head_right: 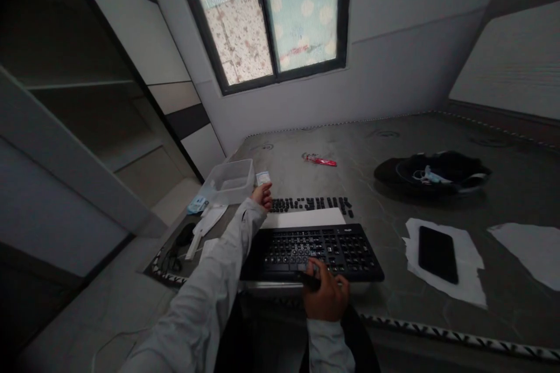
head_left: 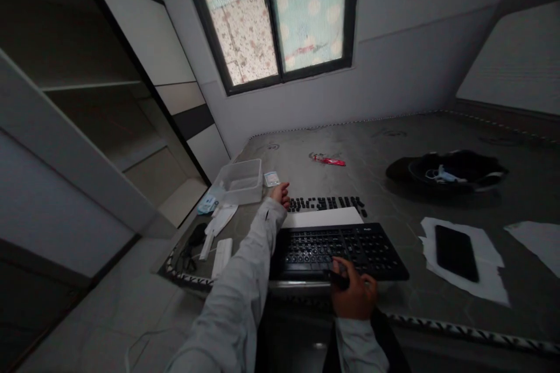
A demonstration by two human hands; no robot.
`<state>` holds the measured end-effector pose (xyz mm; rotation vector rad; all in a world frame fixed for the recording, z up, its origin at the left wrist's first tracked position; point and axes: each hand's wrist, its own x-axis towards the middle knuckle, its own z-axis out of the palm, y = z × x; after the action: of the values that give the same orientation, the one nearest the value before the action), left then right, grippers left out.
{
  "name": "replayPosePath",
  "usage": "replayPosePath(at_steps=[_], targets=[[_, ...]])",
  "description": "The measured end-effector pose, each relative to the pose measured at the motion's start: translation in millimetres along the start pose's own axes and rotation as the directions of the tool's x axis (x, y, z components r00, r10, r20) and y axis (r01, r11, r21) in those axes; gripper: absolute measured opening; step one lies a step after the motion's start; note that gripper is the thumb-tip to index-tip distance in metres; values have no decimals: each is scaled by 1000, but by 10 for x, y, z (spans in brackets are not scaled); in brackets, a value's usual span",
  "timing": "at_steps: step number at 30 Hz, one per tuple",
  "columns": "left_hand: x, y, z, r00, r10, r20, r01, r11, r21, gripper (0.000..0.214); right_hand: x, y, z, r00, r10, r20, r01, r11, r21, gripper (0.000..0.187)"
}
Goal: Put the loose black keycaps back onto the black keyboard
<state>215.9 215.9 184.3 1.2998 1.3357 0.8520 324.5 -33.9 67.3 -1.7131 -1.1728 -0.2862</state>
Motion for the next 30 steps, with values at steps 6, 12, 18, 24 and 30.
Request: replayPosePath(at_steps=[6, 12, 18, 24, 30], targets=[[-1076, -148, 87, 985, -75, 157, 145, 852, -502, 24, -246, -649, -269, 978, -206, -30, 207, 948, 243, 16], [-1821, -608, 295, 954, -270, 129, 262, 547, -795, 31, -548, -1155, -526, 961, -263, -88, 277, 908, 313, 14], [-2148, -899, 228, 939, -344, 5, 228, 611, -758, 41, -608, -1221, -610, 971, -237, -31, 237, 933, 271, 13], [-2269, -977, 68, 938, -345, 45, 260, 610, -749, 42, -695, -1314, -605, 952, -306, 25, 279, 897, 342, 13], [-2192, -863, -307, 949, -277, 150, 269, 463, -845, 34, -678, -1326, -587, 937, -341, 80, 287, 877, 384, 13]])
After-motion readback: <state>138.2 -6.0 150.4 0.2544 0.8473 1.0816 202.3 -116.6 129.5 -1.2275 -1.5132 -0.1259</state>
